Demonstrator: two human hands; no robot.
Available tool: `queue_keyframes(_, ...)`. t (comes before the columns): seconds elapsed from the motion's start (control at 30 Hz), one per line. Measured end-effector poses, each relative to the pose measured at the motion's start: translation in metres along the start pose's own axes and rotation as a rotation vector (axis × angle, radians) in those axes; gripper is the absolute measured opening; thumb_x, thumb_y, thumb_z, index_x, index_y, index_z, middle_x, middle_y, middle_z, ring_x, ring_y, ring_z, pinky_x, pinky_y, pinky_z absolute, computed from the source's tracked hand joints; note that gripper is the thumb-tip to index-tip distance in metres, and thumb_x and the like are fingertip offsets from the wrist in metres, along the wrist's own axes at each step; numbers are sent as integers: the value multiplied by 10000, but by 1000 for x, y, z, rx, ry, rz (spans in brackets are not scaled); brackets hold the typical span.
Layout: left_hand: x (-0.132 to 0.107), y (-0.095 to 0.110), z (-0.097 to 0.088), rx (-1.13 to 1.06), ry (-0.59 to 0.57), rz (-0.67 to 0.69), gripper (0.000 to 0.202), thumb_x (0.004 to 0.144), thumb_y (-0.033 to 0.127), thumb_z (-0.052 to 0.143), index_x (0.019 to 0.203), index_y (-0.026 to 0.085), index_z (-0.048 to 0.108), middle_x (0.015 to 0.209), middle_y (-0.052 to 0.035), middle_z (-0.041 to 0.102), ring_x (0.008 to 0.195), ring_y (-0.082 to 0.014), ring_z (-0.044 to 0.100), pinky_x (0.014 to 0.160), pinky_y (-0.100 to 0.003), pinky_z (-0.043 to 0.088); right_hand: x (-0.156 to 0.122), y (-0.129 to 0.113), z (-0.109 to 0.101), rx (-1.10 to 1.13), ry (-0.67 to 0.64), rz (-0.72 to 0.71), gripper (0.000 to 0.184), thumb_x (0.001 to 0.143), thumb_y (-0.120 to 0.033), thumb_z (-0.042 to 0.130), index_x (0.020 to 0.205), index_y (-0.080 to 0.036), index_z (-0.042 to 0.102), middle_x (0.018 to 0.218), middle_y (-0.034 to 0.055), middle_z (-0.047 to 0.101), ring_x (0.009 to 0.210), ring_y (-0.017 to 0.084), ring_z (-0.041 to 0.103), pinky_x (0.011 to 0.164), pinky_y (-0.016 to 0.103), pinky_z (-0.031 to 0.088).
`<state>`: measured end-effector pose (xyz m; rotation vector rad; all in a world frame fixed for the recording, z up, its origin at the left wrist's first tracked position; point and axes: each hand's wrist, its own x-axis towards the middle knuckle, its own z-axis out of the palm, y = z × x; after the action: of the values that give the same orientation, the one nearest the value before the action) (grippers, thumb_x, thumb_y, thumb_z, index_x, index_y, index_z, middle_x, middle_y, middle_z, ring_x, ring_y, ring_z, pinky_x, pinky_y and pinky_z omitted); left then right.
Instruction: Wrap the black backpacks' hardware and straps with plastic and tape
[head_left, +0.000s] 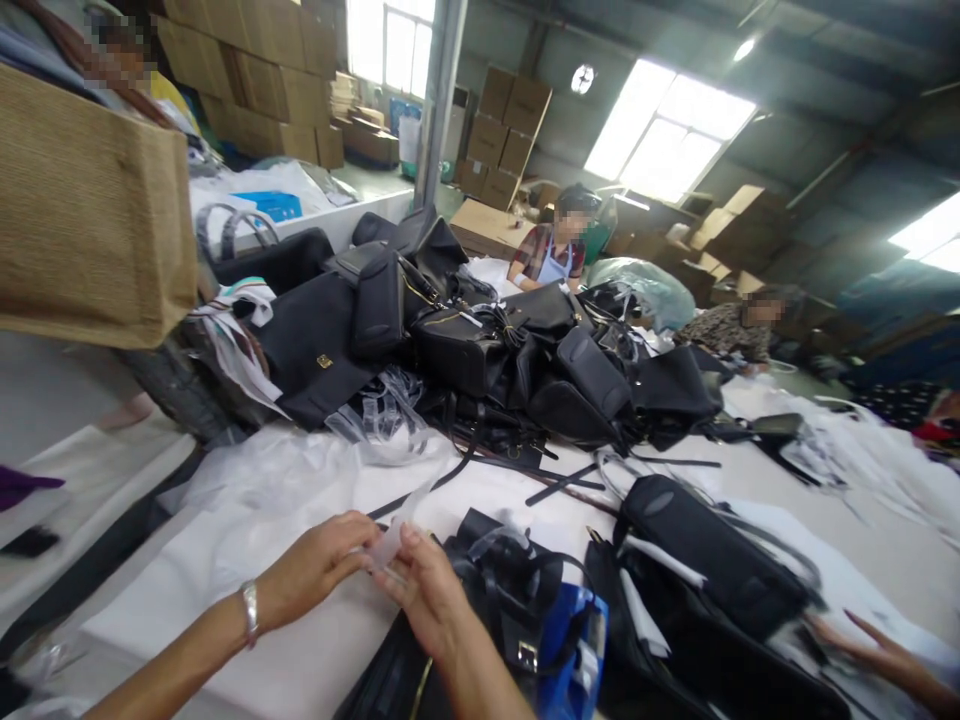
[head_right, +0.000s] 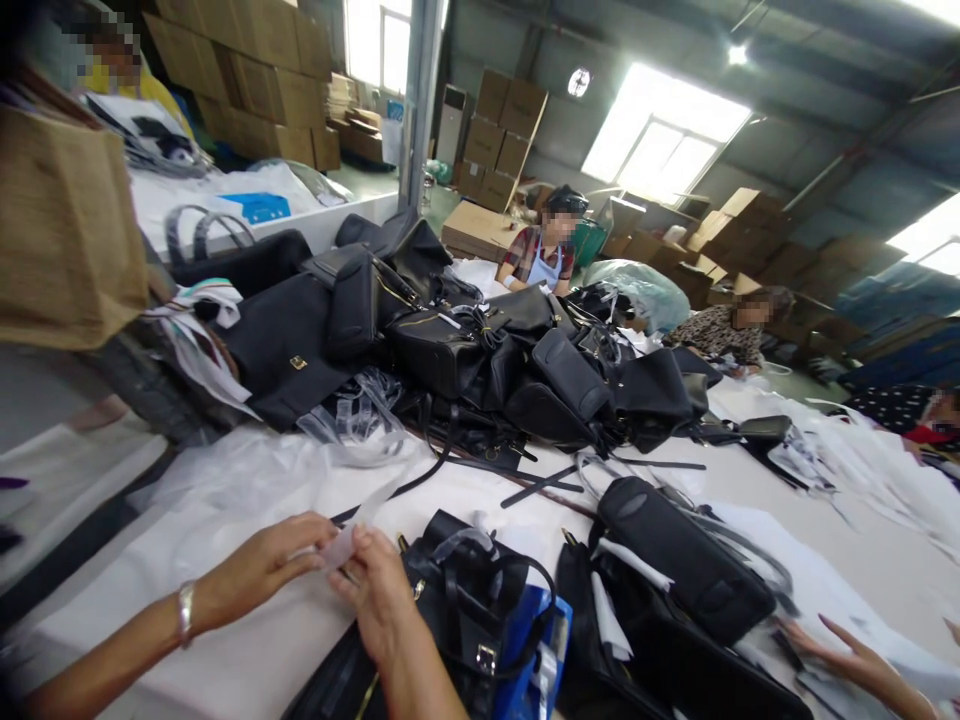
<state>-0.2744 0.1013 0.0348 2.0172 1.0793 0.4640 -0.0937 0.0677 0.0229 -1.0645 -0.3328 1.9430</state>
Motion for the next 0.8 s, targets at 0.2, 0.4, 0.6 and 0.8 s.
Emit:
queue_keyframes(0.2,-40,-33,-1,90,-36,-109,231,907,352,428,855,241,624,870,-26,645,825,-204,559,766,-287,409,14,-16,-7,7,166,-154,337,717,-403,750,947,-191,624,906,28,704,791,128,634,739,249,479)
queue_keyframes(0.4,-69,-76,13,82,-55,-292,268,858,400,435,754,253,633,787,-34,680,768,-235,606,723,-304,452,-7,-31,-28,-81,311,-309,367,700,-429,763,920,-174,618,834,27,694,797,152,652,728,247,483)
queue_keyframes(0.6,-24,-24,7,-341,1,-313,425,849,474,506,1224,285,570,1294,-29,601,1208,-254,519,1058,-384,366,-21,-14,-22,-348,258,-405,320,756,-464,688,864,-168,627,745,7,666,680,163,627,672,263,474)
queue_keyframes(0.8,35,57,35,-832,4,-320,400,812,474,573,990,132,677,941,-91,724,836,-229,654,751,-320,506,-39,8,-4,-477,70,-374,262,780,-379,642,958,-188,667,815,12,680,717,182,615,687,279,471)
